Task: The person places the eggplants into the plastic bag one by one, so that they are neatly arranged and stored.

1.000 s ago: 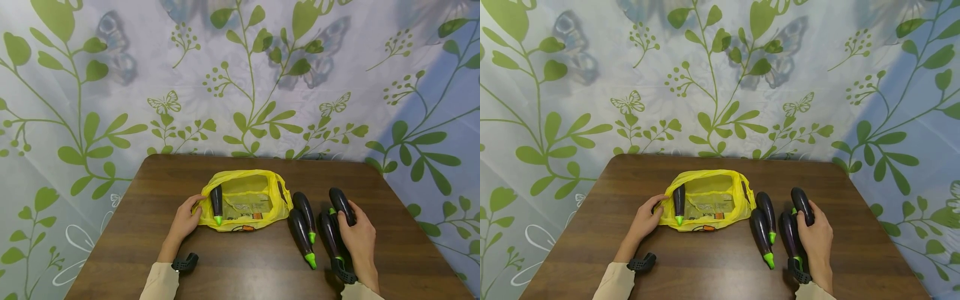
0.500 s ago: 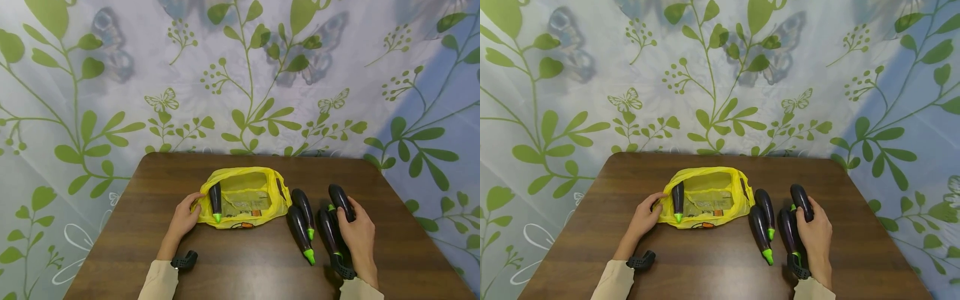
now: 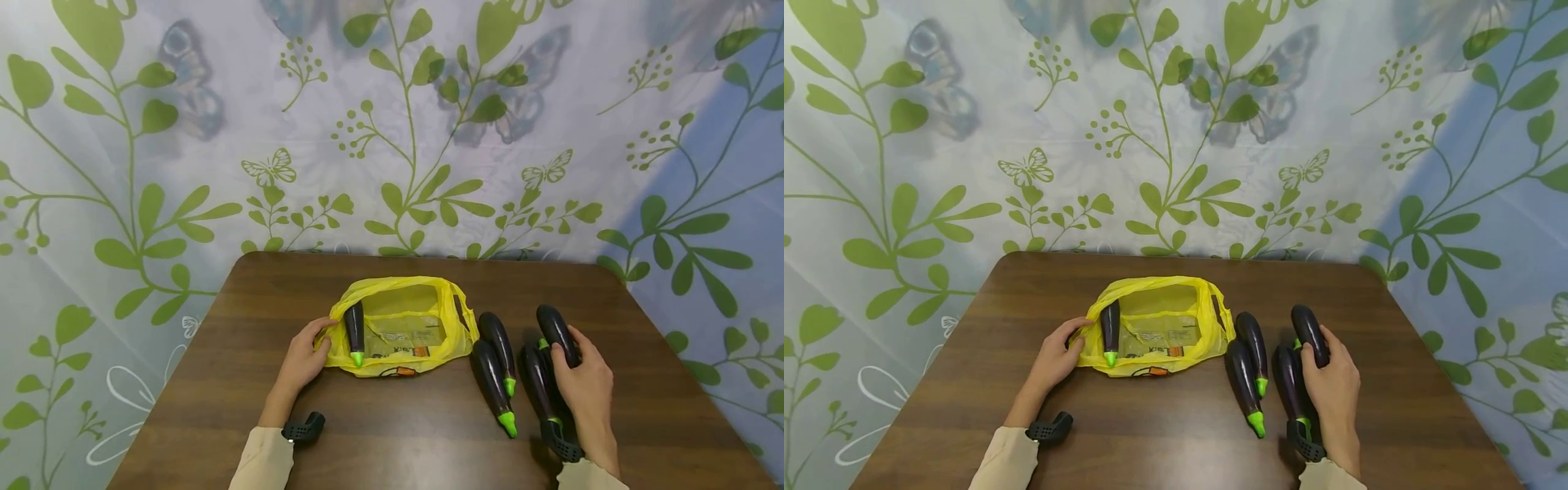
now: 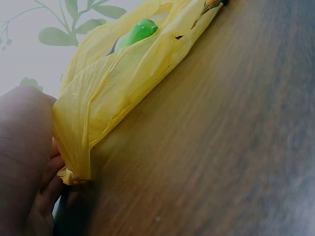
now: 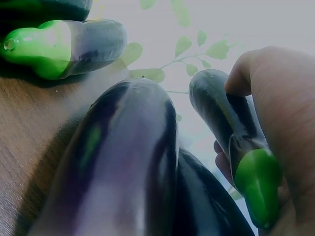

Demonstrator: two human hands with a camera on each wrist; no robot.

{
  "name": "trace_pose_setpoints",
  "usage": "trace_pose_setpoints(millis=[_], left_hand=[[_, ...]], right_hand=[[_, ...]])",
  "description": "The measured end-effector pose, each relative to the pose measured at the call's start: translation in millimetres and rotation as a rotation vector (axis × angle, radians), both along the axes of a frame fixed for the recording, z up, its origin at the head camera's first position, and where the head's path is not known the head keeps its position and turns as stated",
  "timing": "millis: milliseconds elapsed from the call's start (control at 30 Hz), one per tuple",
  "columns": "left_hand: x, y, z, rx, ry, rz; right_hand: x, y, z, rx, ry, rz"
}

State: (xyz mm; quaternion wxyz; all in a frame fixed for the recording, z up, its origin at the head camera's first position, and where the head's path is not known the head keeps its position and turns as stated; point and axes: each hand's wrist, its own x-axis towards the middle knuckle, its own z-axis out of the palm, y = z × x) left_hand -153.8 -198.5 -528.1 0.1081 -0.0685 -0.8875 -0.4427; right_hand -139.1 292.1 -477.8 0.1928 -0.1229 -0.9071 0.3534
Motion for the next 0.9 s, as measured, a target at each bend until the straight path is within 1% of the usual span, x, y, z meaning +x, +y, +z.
trace_pose_setpoints(millis=[467, 667, 900], left_hand=[[0.1, 0.6, 3.9, -0.006, -0.010, 0.013], [-1.2, 0.2, 2.7, 0.003, -0.011, 0.013], [-0.4, 0.1, 0.9, 0.003, -0.012, 0.008]], right_hand=[[-2.2, -1.3, 1.4, -0.003, -0.015, -0.002], [-5.4, -0.7, 1.2, 0.006, 0.024, 0.008], [-3.8, -3.8, 1.5, 0.003, 0.026, 0.008]])
